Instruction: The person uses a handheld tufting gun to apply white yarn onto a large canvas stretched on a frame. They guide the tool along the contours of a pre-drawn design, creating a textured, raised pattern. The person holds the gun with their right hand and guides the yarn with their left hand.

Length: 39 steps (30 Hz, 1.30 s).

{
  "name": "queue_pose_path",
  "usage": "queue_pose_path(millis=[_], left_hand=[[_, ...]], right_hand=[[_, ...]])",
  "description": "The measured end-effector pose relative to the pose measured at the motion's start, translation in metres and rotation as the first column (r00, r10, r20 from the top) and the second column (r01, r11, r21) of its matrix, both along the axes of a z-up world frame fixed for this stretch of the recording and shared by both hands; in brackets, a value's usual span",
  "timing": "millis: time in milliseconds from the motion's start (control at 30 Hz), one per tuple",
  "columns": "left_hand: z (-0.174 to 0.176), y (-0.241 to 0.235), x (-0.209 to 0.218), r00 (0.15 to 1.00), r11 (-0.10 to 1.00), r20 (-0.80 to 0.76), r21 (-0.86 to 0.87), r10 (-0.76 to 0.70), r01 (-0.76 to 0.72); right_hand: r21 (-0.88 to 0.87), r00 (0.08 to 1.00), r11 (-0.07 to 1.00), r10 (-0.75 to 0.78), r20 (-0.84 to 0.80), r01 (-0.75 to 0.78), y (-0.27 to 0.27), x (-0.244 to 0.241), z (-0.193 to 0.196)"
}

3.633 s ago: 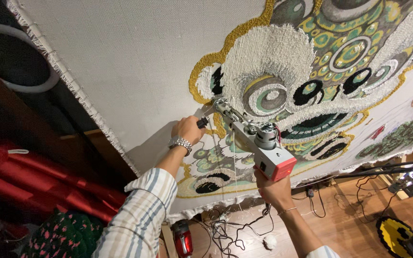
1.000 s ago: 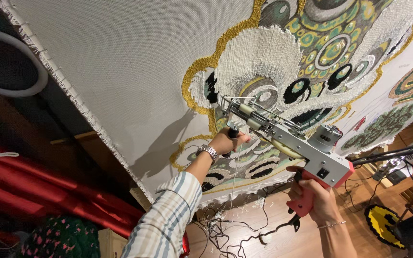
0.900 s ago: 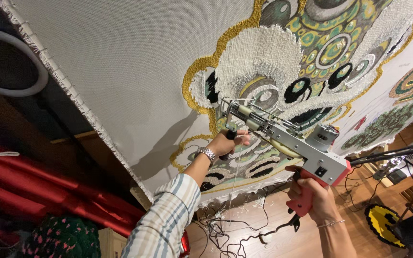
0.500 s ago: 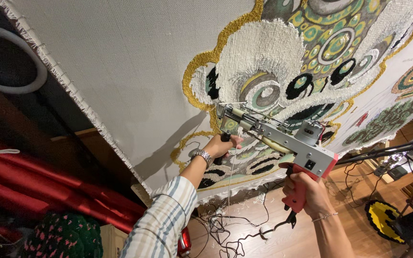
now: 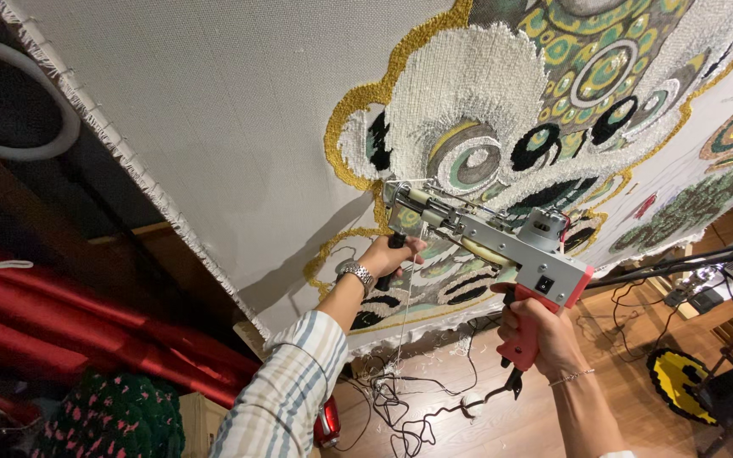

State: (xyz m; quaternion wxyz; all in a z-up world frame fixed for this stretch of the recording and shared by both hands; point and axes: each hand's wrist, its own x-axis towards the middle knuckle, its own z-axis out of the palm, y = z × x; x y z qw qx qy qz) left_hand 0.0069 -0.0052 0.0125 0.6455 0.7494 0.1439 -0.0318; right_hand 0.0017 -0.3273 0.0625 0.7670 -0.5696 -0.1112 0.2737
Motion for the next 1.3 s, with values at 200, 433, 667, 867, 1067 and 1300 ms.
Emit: queue_pose_path(millis=[200, 433, 667, 867, 1067, 1300], left_hand=[[-0.002, 0.003, 0.004, 1.0, 1.0, -0.001, -0.007, -0.002, 0.002], [-0.02, 0.016, 0.018, 1.0, 0.999, 0.005, 0.023, 0.024, -0.024], [-0.004, 0.022, 0.015, 0.998, 0.994, -0.024, 0.091, 0.06, -0.058], [0.003, 0.036, 0.017, 0.998, 0.989, -0.032, 0.14, 0.046, -0.041], [0.002, 0.054, 0.025, 0.998, 0.996, 0.053, 0.082, 0.016, -0.02], [0.034, 0.063, 0.006, 0.979, 0.884, 0.06, 0.421, 0.195, -0.202]], right_hand=[[0.026, 1.0, 1.0, 0.014, 0.0, -0.014, 0.003, 0.003, -0.002], [0.032, 1.0, 0.999, -0.002, -0.03, 0.003, 0.011, 0.007, -0.006], [-0.028, 0.999, 0.999, -0.035, 0.021, 0.036, 0.024, 0.003, 0.009], [-0.035, 0.996, 0.998, -0.046, 0.071, 0.049, 0.04, 0.004, 0.014], [-0.035, 0.988, 0.998, -0.053, 0.142, 0.059, 0.05, 0.013, 0.006], [-0.211, 0.955, 0.96, -0.122, 0.27, 0.183, 0.072, 0.007, 0.006]])
